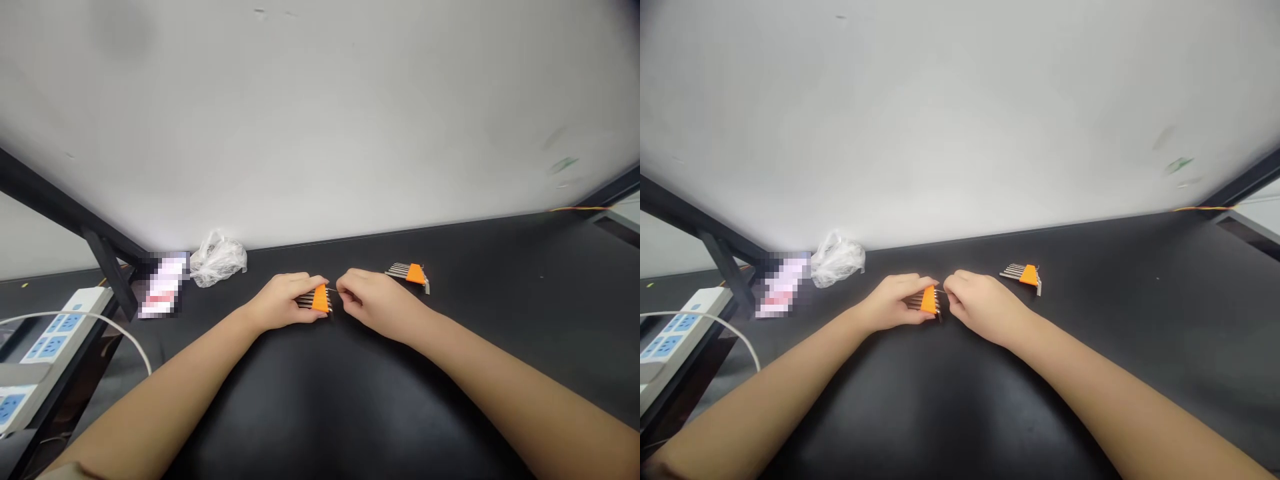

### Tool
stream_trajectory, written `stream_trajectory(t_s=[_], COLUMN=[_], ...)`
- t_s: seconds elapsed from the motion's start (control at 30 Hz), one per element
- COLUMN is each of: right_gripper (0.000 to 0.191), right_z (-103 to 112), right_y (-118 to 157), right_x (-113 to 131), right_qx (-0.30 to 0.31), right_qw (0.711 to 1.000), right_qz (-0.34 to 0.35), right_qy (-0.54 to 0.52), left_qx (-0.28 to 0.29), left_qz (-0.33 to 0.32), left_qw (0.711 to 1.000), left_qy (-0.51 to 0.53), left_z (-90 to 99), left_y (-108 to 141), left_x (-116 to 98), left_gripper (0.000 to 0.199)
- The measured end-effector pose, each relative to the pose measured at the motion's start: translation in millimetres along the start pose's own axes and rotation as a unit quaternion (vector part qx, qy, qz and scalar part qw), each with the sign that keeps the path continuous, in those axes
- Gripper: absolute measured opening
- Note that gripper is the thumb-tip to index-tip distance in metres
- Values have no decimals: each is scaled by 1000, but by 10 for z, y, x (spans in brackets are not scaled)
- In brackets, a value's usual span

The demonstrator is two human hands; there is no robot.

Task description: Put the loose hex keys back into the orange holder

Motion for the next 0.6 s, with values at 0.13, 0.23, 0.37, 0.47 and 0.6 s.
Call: stream_trajectory(t_s=[0.13, 0.23, 0.37, 0.47, 0.6], right_gripper=[13, 13, 13, 15, 21], right_z=[-36, -28, -10, 8, 52], right_y=[11, 16, 23, 26, 35], right_x=[-26, -26, -12, 8, 48], right_qx=[-10, -5, 0, 8, 23], right_qw=[1000, 1000, 999, 996, 985], right_qz=[9, 10, 16, 27, 56], right_qy=[3, 12, 37, 79, 161], left_qx=[7, 3, -6, -5, -4], left_qz=[4, 3, 5, 7, 2], left_qw=[1000, 1000, 1000, 1000, 1000], left_qy=[-11, -7, -2, -1, 12], left_z=[2, 5, 6, 5, 7], left_y=[0, 1, -5, -10, -11], left_x=[-9, -13, -28, -38, -54], left_gripper=[55, 56, 52, 47, 49])
Point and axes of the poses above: each hand's wrist, its own y-axis away from the middle knuckle, its own z-axis out of the back of the hand, x = y × z, the point moved 1 cm from there along -y, towards the middle knuckle, and after that the axes turned 9 degrees about y, right-handed, at the moved point
